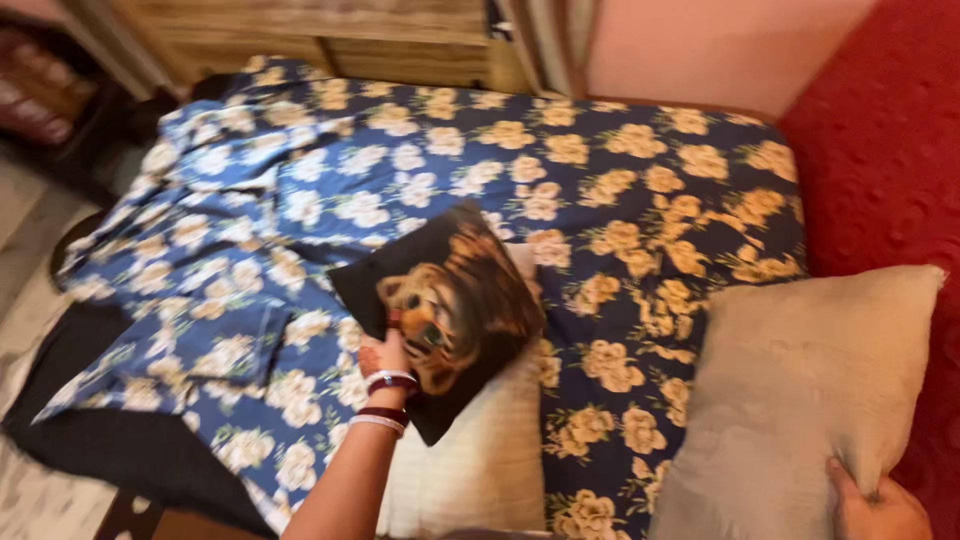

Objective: The person places a white pillow into a blue floral pillowcase on a bed, smoothing the fabric and zipping the closure. They repeat this process with a second pillow, ensuring the cases are properly fitted and aligned.

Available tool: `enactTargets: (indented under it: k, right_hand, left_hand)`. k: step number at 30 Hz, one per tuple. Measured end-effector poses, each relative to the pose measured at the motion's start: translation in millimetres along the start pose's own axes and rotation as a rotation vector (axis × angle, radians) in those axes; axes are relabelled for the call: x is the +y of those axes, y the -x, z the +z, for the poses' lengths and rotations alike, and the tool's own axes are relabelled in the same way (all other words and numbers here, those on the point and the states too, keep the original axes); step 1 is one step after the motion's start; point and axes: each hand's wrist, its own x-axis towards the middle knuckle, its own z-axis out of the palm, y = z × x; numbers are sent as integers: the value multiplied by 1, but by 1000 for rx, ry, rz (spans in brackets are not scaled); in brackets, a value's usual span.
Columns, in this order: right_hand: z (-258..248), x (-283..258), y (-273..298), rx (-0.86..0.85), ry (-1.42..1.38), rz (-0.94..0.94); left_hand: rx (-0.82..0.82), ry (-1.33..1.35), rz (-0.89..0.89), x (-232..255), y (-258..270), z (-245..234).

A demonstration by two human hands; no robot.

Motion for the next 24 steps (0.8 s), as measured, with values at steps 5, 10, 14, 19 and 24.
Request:
enactTargets:
  k: [5,10,14,19,24]
  right_hand:
    - [-7,-56,3,144,103,-413]
    - [-61,-160,23,114,-179,-538]
    - [-113,-273,61,-114,-699,-470]
    - [-129,-385,104,-255,-865,-526]
    - [-29,-424,89,-468,-746,-432]
  left_hand:
    - [187,240,-412,-45,-35,-125]
    - [410,320,-749,-133,-64,-193]
    - [415,638,-893,-186,-72,-211]
    - [142,720,-1089,-230,-86,-213]
    - [240,271,-728,-235,-74,-170]
